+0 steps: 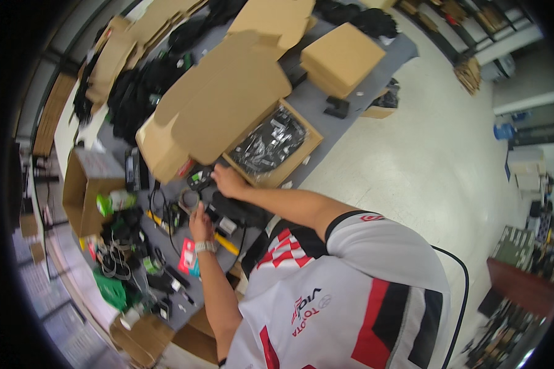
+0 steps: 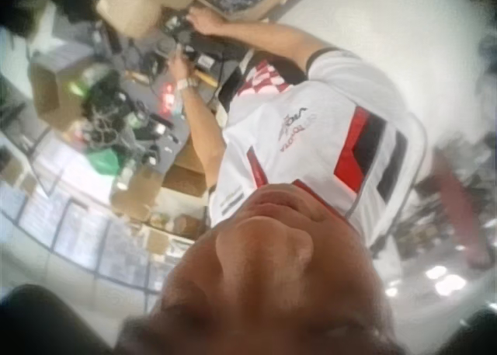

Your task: The person uses a screwdriver to attach a small black electronic device to a black cap, then places the cap into a cardboard box. The person handles the cap, device, and screwdriver throughout the task.

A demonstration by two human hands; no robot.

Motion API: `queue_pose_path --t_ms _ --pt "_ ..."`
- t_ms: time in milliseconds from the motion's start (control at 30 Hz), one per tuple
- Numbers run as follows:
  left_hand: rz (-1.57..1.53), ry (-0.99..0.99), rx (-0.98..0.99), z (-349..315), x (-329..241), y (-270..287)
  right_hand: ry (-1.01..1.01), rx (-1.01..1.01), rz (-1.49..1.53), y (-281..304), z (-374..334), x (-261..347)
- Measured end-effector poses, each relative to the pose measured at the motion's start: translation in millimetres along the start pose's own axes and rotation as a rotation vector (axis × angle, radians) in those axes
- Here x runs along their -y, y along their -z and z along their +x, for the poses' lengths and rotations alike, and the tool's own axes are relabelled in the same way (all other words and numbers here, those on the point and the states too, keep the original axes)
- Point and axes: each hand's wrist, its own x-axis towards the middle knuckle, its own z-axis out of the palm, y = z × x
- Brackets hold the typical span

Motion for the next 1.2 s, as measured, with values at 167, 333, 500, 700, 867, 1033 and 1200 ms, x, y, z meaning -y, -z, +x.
queue_pose_path --t_ms 167,333,500,700,867,1033,1200 --pt "0.064 0.015 -0.043 -12.7 26.1 13.3 -0.068 0.186 -0.078 -6.6 21.7 -17.0" --pt "0.064 -0.072 -0.185 -58.3 61.6 30.5 0.294 0.199 -0.145 39.4 0.5 -1.3" --pt "0.137 -0.180 -0.013 -115.3 35.7 2.8 0.311 0.623 0.088 150.2 -46.0 3.8" --pt "0.790 -0.710 -0.283 -104.4 53.6 -12.8 0.263 0.489 -0.049 264.2 -116.7 -44.3" --pt "0.750 -0.582 -0.549 -115.4 81.1 -29.5 0.144 0.227 -0.245 400.6 -131.7 -99.6" --pt "0.782 -0.567 -0.740 -152.4 98.6 -58.0 -0.033 -0.239 -0.152 529.7 -86.0 -170.5" --pt "0.802 -0.465 -0.609 -177.4 83.8 -135.5 -0.035 -0.630 -0.190 616.0 19.9 -223.9"
